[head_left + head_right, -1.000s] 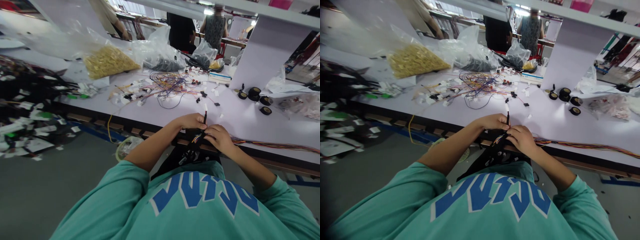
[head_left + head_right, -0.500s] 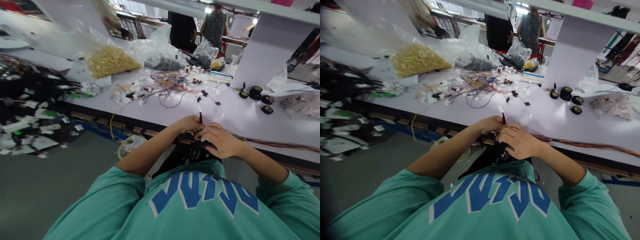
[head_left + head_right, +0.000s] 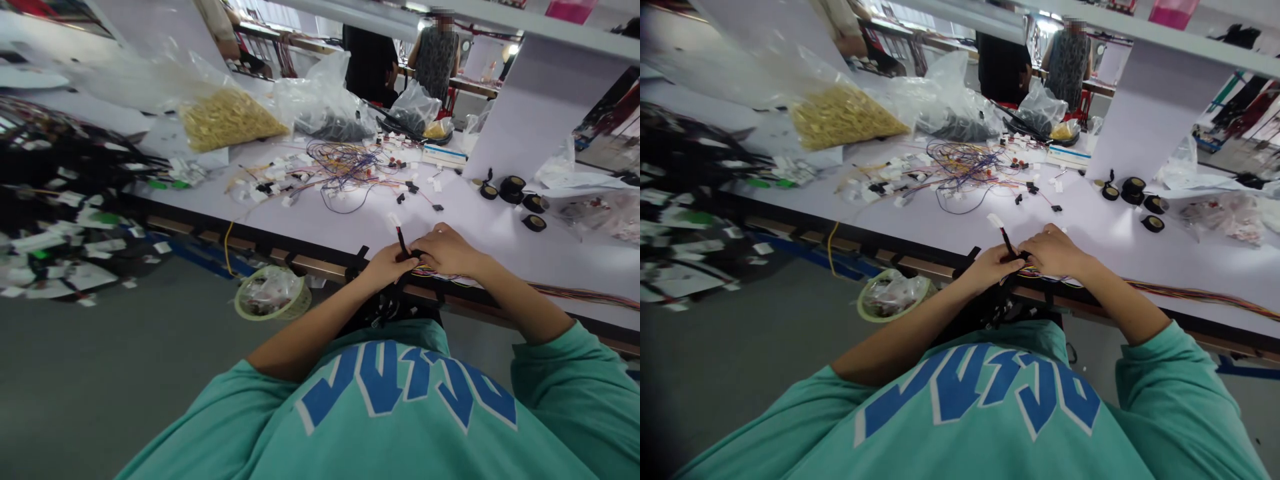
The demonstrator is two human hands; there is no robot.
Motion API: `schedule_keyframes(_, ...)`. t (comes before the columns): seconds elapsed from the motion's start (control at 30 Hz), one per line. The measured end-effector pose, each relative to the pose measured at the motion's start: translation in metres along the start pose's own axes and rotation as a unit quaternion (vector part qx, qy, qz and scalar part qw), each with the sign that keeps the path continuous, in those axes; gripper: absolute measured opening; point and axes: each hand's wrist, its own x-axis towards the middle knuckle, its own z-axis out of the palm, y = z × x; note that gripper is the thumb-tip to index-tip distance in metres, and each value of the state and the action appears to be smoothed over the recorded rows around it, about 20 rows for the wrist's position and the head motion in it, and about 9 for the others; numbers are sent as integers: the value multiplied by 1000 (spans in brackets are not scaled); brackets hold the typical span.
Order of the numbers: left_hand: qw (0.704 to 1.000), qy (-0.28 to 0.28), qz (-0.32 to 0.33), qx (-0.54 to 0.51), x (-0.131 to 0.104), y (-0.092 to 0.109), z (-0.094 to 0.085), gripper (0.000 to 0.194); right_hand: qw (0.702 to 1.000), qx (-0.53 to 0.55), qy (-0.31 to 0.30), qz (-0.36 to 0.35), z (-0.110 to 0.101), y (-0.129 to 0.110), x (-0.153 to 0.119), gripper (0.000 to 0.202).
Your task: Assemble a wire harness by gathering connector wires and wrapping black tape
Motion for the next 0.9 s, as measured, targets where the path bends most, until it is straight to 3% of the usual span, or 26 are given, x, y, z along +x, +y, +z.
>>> schedule_keyframes(0.27, 997, 25, -49, 57, 22, -3, -1, 20, 996, -92, -21, 11, -7, 1, 14, 30)
schedule_keyframes(0.47, 991, 44, -37, 120, 46, 6, -9, 19, 991, -85, -30, 96, -12, 9, 28, 29)
schedule_keyframes(0.67, 991, 52, -106, 59, 61, 13, -5, 10, 991, -106, -12, 86, -10, 15, 48, 25)
schedule_keyframes(0.83, 990, -30, -104, 89, 53, 16, -3, 16, 956, -148, -23, 252, -18, 56, 45, 35)
schedule_keyframes(0.9, 983, -28, -93, 156, 54, 18, -7, 18, 946, -121, 25, 301, -21, 72, 35, 37)
